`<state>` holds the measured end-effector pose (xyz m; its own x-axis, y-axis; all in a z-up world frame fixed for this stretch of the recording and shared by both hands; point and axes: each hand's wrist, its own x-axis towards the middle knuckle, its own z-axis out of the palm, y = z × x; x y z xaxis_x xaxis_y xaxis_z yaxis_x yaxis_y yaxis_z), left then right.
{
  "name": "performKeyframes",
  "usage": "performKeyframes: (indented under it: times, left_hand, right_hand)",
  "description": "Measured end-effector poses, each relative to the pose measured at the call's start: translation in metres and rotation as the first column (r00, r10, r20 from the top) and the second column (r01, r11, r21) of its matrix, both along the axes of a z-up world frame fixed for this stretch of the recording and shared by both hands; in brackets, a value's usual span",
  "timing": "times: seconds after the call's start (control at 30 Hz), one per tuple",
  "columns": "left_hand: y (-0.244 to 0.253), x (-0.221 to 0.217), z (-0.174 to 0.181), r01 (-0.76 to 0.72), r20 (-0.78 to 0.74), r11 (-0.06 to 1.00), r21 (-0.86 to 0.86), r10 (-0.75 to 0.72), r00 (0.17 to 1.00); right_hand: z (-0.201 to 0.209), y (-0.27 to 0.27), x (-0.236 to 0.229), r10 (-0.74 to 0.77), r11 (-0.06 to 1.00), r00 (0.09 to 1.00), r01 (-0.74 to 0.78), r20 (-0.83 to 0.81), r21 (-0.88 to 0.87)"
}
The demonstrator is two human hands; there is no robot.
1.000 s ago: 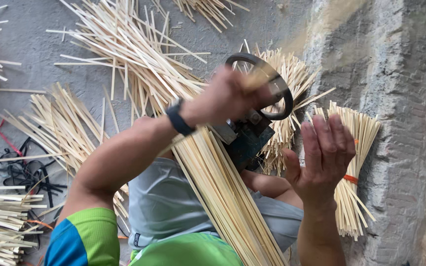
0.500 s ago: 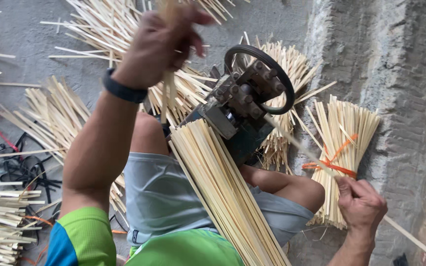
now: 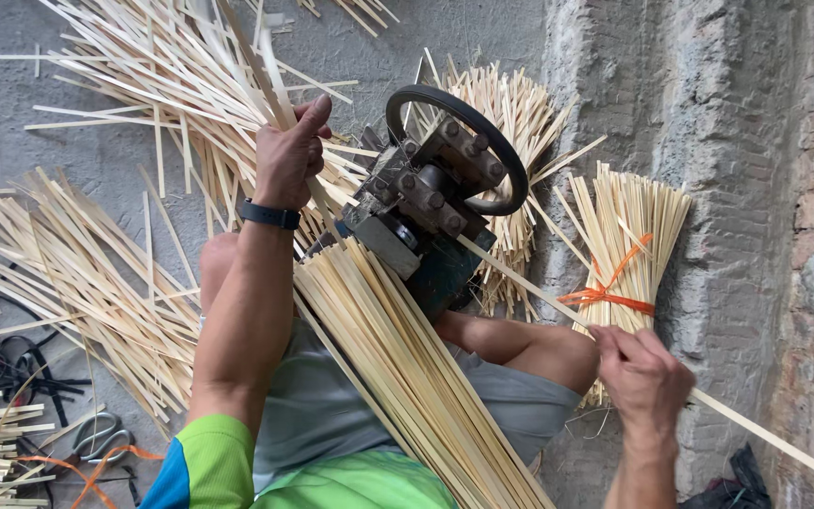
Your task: The person is using a specialized machine to split thin strips of bamboo by feeding them through the mechanism.
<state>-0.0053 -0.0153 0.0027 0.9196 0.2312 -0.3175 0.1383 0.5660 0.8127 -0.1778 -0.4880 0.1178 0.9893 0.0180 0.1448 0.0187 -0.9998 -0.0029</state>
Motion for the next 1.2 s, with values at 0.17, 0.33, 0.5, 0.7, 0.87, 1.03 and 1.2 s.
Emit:
performKeyframes:
  times: [0.17, 0.33, 0.5, 0.7, 0.87, 1.03, 1.2]
  left_hand:
    - [-0.006, 0.003, -0.004, 0.018, -0.019, 1.000, 0.007, -0.018, 1.000]
    - [-0.010, 0.001, -0.004, 0.078, -0.014, 0.996, 0.039, -0.078, 0.997]
    - [0.033, 0.005, -0.004, -0.095, 0.308, 0.983, -0.154, 0.139, 0.941]
    - [0.042, 0.011, -0.014, -0.226, 0.348, 0.968, 0.108, 0.176, 0.921]
    - [0.001, 0.020, -0.012, 0.009, 0.246, 0.991, 0.137, -0.043, 0.968]
    - [0.003, 0.025, -0.012, -0.056, 0.268, 0.998, 0.031, 0.046, 0.962]
    - [0.033, 0.015, -0.012, -0.095, 0.248, 0.983, -0.160, 0.133, 0.960]
  right_hand:
    - [-0.029, 0.043, 0.030, 0.115, 0.993, 0.993, -0.114, 0.025, -0.038]
    - [-0.050, 0.062, 0.050, 0.155, 0.984, 0.986, -0.148, -0.064, 0.104]
    - [-0.068, 0.060, 0.051, 0.152, 0.956, 0.983, -0.120, -0.102, 0.267]
    - [-0.091, 0.061, 0.038, 0.085, 0.943, 0.956, 0.014, -0.282, 0.333]
    - [-0.102, 0.089, 0.001, 0.227, 0.874, 0.890, -0.007, -0.396, 0.486]
    - [-0.112, 0.090, -0.036, 0.313, 0.751, 0.759, 0.170, -0.571, 0.637]
    - [-0.124, 0.064, -0.058, 0.178, 0.689, 0.825, 0.284, -0.536, 0.667]
